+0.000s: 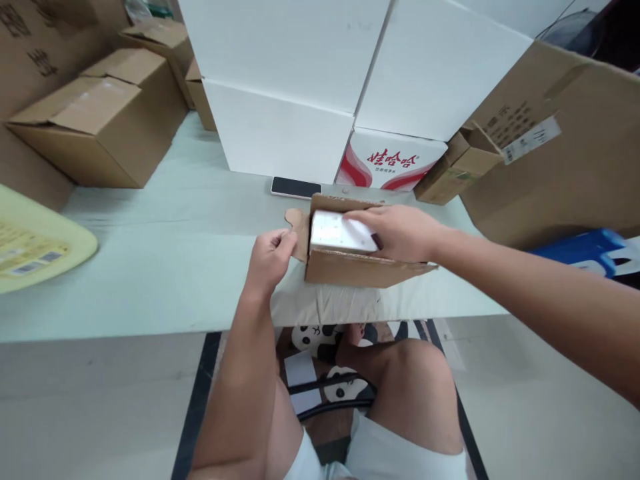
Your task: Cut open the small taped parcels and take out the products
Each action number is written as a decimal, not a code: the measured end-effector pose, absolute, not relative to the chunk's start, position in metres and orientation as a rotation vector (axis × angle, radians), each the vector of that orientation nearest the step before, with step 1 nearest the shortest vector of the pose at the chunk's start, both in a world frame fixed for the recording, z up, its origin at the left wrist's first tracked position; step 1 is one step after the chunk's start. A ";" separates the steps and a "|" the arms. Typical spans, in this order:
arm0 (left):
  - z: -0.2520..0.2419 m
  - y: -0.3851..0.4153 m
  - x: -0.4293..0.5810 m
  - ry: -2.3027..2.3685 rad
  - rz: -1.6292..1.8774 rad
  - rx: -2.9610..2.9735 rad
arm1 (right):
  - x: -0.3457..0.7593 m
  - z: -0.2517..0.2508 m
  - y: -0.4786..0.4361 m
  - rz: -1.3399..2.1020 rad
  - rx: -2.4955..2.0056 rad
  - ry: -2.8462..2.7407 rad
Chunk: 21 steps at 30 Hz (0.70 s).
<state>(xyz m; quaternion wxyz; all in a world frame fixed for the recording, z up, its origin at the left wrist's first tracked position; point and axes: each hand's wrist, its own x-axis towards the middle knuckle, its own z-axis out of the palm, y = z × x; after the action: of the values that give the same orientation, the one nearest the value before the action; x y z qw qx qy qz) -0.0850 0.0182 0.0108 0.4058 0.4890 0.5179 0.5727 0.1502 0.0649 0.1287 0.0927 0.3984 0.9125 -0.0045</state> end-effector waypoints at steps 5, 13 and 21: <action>0.015 0.018 -0.087 1.267 1.740 1.020 | 0.189 0.184 0.050 -0.187 1.334 3.340; 0.027 0.013 -0.121 1.311 2.268 0.504 | 0.242 0.082 0.044 -1.784 2.528 3.303; 0.026 0.015 -0.123 1.453 2.267 0.347 | 0.202 -0.042 0.033 -3.873 2.120 0.853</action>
<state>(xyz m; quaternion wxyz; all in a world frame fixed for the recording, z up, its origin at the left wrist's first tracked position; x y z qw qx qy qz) -0.1228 0.0146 0.0263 0.2119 0.1249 0.5230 0.8161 0.2021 0.0334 -0.0418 -0.6270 0.3673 0.1478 -0.6709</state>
